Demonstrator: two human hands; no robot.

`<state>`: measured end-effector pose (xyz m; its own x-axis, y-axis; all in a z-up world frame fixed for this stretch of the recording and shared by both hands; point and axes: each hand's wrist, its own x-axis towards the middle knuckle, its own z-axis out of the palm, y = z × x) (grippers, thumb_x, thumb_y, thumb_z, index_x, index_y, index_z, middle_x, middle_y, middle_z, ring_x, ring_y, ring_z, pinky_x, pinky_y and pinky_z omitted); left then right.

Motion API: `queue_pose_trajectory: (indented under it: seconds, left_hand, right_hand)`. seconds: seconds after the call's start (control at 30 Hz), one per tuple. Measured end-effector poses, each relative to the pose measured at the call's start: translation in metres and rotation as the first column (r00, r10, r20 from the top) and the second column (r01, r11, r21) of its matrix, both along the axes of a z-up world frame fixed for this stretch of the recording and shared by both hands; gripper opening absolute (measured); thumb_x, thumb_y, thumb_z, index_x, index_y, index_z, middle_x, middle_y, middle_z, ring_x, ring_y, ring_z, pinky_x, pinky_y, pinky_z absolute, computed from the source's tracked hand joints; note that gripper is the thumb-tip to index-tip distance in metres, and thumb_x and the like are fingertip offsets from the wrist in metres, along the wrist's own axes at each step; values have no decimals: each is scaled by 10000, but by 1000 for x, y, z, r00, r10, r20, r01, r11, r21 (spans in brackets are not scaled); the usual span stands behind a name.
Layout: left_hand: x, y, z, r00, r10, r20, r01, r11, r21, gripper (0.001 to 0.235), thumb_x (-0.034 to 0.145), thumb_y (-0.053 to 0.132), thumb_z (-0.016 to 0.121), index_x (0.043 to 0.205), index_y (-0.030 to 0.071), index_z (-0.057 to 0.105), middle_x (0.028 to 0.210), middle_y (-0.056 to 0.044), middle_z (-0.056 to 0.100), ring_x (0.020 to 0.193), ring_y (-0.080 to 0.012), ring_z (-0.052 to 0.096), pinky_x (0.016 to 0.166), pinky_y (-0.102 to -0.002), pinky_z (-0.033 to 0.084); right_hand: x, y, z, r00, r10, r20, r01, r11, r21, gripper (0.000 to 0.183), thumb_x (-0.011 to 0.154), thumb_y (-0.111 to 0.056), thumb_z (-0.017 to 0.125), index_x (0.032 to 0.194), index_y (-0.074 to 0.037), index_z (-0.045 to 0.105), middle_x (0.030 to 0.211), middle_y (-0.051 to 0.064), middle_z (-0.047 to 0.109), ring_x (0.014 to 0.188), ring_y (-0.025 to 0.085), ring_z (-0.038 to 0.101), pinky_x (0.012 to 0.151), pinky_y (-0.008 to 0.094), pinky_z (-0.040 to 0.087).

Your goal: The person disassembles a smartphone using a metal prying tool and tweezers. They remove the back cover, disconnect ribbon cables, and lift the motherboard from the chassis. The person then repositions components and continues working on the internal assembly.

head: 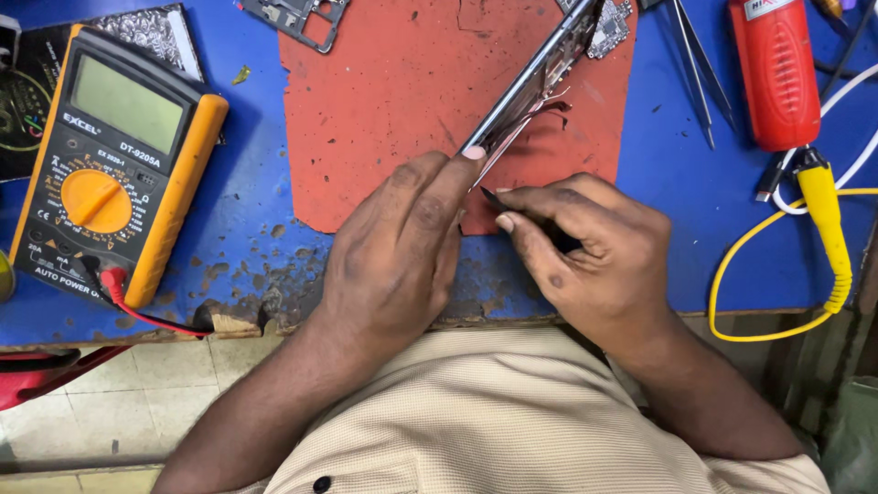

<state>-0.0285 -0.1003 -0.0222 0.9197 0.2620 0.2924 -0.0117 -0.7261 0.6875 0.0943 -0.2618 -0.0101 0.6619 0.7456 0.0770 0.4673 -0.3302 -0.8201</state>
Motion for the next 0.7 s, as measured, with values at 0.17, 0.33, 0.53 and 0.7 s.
queue_pose_trajectory:
  seconds: [0.17, 0.33, 0.53, 0.7]
  left_hand:
    - [1, -1, -5, 1000, -8, 10, 8, 1000, 23, 556, 993, -88, 662, 1499, 35, 469, 1249, -165, 594, 1078, -310, 659, 906, -389, 565]
    - [1, 0, -8, 999, -43, -6, 43, 999, 33, 596, 968, -82, 656, 1519, 29, 458, 1255, -169, 592, 1041, -306, 646, 885, -403, 546]
    - [2, 0, -10, 998, -61, -2, 61, 998, 31, 601, 974, -66, 658, 1522, 43, 438, 1251, -169, 588, 1024, -304, 641, 878, -413, 533]
    - [2, 0, -10, 997, -80, -8, 80, 996, 28, 608, 970, -58, 659, 1520, 49, 423, 1281, -187, 587, 986, -308, 629, 877, -418, 529]
  right_hand:
    - [2, 4, -1, 1000, 31, -2, -31, 999, -14, 193, 918, 2, 779, 1109, -9, 758, 965, 110, 744, 800, 166, 732, 683, 269, 570]
    - [5, 5, -2, 999, 54, -3, -54, 998, -39, 196, 908, 11, 765, 1103, -2, 756, 953, 112, 735, 779, 166, 725, 653, 272, 562]
    - [5, 6, -3, 999, 47, -25, -48, 998, -35, 195, 903, 17, 760, 1098, 9, 746, 942, 108, 710, 756, 163, 705, 626, 277, 545]
    - [5, 7, -8, 998, 60, 32, -59, 998, -14, 190, 900, 17, 766, 1088, 13, 742, 926, 100, 700, 768, 173, 701, 642, 290, 547]
